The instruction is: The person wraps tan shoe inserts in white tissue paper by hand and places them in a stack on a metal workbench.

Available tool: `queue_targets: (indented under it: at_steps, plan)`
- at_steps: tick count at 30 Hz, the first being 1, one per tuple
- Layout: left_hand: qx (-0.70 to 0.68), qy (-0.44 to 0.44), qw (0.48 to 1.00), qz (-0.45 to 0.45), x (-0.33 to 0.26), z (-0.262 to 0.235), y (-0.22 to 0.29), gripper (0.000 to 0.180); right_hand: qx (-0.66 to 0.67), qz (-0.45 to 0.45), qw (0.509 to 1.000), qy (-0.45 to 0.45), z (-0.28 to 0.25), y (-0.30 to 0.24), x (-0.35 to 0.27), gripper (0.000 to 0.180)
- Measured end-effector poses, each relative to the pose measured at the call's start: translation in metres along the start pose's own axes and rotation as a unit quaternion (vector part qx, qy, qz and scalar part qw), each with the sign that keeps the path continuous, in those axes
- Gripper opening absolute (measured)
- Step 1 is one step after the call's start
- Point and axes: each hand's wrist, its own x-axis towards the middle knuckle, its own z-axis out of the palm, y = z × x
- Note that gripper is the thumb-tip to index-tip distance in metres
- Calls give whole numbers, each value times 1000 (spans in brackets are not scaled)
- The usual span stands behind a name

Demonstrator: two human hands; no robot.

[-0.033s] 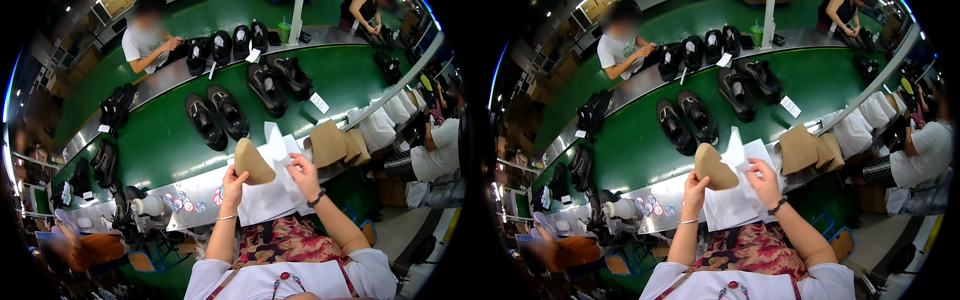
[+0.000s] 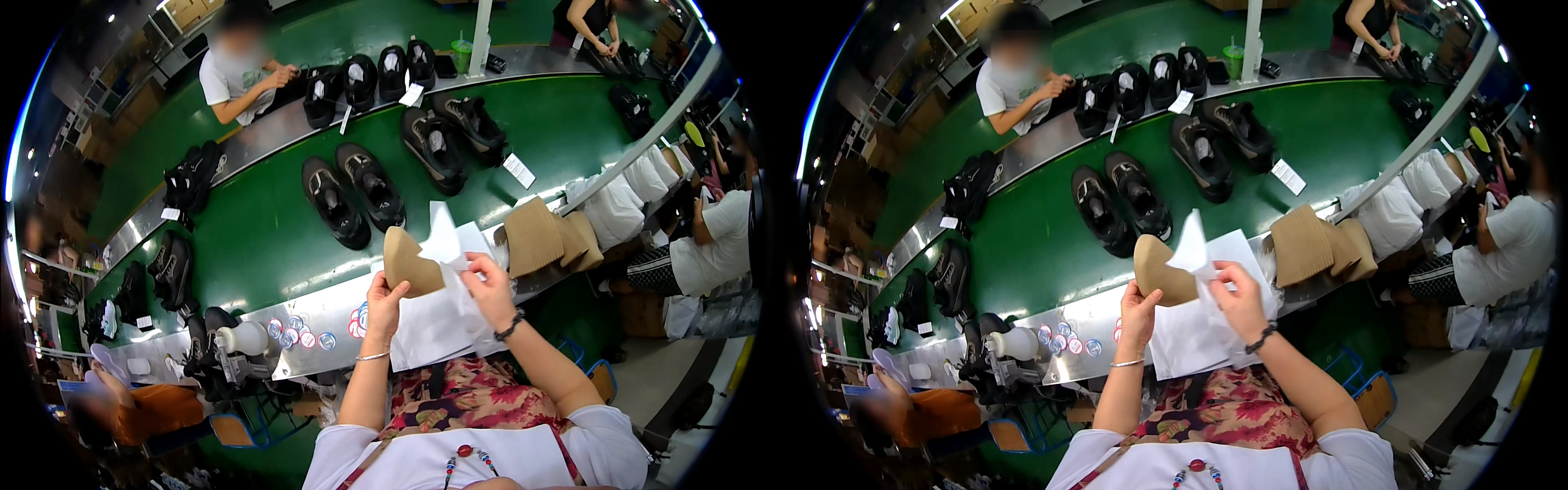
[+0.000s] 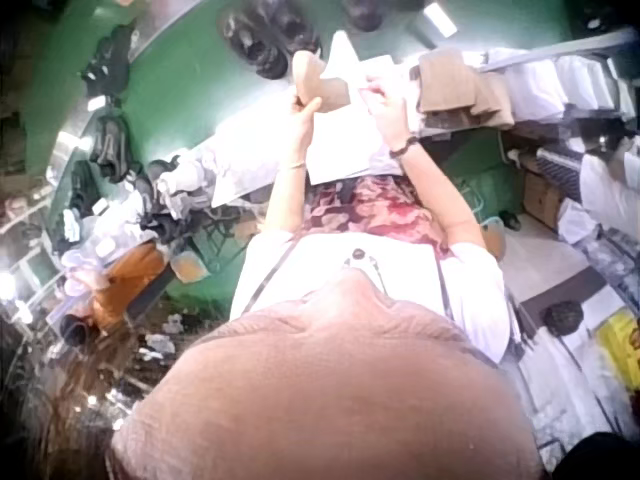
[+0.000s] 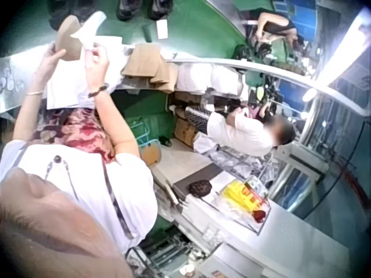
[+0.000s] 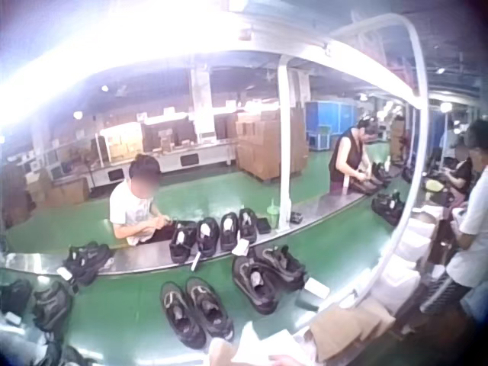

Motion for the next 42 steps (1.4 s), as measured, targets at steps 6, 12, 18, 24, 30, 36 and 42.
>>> queue_targets:
  at_steps: [6, 12, 18, 24, 30, 36, 42]
  plan:
    - [-56, 3, 998, 25, 2, 43, 6, 27, -131, -193, 972, 3, 34, -32, 4, 13]
    - [-81, -27, 994, -64, -2, 64, 21, 27, -249, -291, 920, -82, 28, -41, 19, 32]
    - [-79, -41, 995, -51, -6, 77, 34, 28, -518, -341, 781, -67, 11, -48, 33, 51]
    - [-78, -39, 996, -27, -1, 44, 12, 29, -413, -321, 840, -140, -10, -22, 41, 65]
    - [-74, -98, 992, -32, 3, 38, 10, 29, -358, -240, 881, -192, -6, -31, 45, 88]
    - [-64, -110, 990, -63, -1, 35, 11, 35, -476, -199, 827, -223, 0, -33, 36, 112]
    - [-44, -127, 988, -79, 2, 41, 17, 33, -540, -157, 802, -201, -4, -36, 24, 112]
